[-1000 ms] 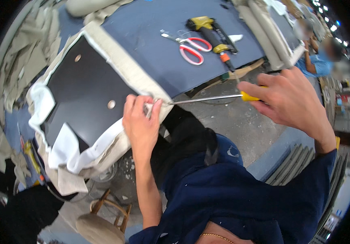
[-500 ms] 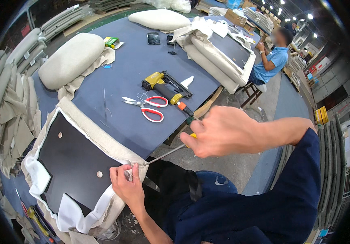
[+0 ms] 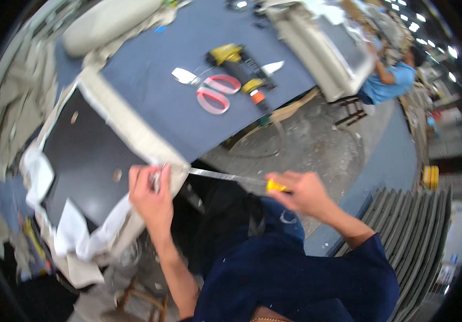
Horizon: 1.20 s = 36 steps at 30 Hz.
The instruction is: The person is upholstering furniture components in a workshop. They use a staple gun to secure fabric onto foam cushions and a flat frame, and use scissors to trim excess material. The person also uses a screwdriver to adjust parts of the frame and a needle to pull fabric tight.
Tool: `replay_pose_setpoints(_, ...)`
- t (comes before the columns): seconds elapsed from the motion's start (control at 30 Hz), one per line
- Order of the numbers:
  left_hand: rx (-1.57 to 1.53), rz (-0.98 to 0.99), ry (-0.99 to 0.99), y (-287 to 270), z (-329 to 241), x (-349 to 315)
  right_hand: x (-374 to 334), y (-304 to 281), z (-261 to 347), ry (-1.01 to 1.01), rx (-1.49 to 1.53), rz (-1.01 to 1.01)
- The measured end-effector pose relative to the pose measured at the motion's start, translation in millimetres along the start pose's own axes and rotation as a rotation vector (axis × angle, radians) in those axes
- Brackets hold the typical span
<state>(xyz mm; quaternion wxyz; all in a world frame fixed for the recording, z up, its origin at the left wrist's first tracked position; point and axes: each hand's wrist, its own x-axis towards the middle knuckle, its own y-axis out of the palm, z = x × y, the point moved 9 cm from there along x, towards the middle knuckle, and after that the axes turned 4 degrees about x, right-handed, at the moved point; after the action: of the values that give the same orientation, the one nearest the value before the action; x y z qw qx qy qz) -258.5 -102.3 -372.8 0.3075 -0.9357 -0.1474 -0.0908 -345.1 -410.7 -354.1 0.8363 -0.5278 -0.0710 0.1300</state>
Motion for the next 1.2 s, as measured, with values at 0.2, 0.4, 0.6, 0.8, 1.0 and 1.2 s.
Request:
replay_pose_setpoints(0.2,0.058,-0.013,0.128,5.1,-7.2,-1.0,5.0,-46.4,12.1,-0.036,-0.165,0.023)
replay_pose_setpoints(0.4,0.014,0.036,0.039,8.2,6.3,-2.8,23.9,-56.7,20.6,-0.094,-0.232,0.038)
replay_pose_setpoints(0.6,-0.002,0.025,0.032,6.2,6.2,-2.8,36.4,-64.9,36.6,-0.146,-0.340,0.048)
replay_pose_setpoints(0.8,-0.035,0.017,0.034,7.1,9.9,-3.9,41.9,-68.0,43.0,-0.134,-0.432,0.112)
replay_pose_setpoints(1.0,-0.026,0.019,0.055,6.4,10.3,-2.7,53.5,-77.7,64.1,-0.113,-0.489,0.219)
replay_pose_setpoints(1.2,-0.014,-0.004,0.077,5.7,11.0,-4.1,82.6,-89.7,94.8,-0.196,-0.616,0.381)
